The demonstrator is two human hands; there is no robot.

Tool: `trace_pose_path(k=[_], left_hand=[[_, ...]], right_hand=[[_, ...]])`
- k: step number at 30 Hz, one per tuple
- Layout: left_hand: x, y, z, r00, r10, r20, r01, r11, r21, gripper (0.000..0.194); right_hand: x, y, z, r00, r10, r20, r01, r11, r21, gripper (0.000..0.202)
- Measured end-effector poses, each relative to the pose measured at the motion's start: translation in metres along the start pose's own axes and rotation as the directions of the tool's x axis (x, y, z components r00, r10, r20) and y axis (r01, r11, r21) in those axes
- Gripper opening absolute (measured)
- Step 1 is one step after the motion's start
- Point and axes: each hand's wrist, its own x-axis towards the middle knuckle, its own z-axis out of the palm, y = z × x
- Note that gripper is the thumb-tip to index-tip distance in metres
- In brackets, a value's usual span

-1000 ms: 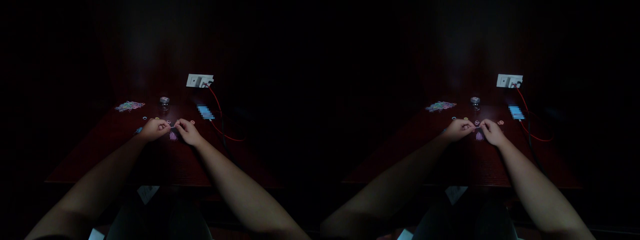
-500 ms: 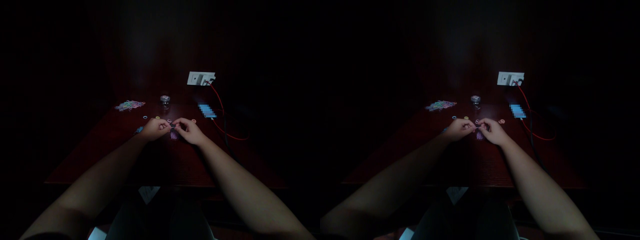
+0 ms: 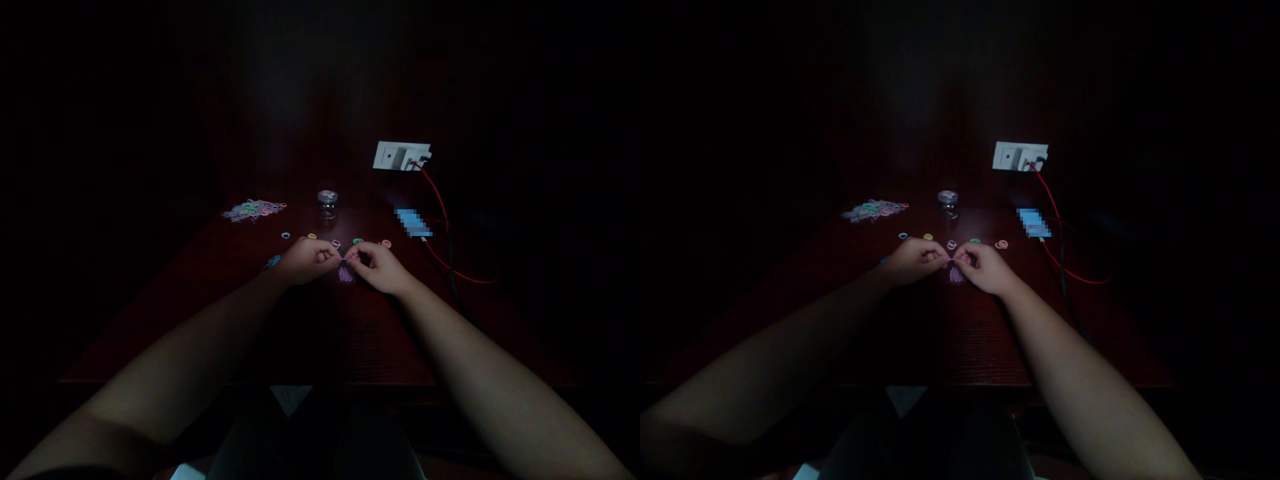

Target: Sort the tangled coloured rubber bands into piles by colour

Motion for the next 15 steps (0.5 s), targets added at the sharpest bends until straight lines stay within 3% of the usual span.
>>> trace_pose_path(k=[8,15], left_hand=[[-0.0003,0.0014,0.0015,0.998,0.011,0.070,-0.008,0.999,-0.035,0.019],[-0.0015,0.0065,0.0004,0.998,-0.003,0.069,0.005,1.000,-0.030,0.013]], right_hand=[[0.0015,0.0033,-0.0016,1.000,0.004,0.030,-0.003,0.999,-0.034,0.011],[0.0041,0.0032,-0.0038,0.999,-0.032,0.038,0.035,0.996,-0.080,0.009]])
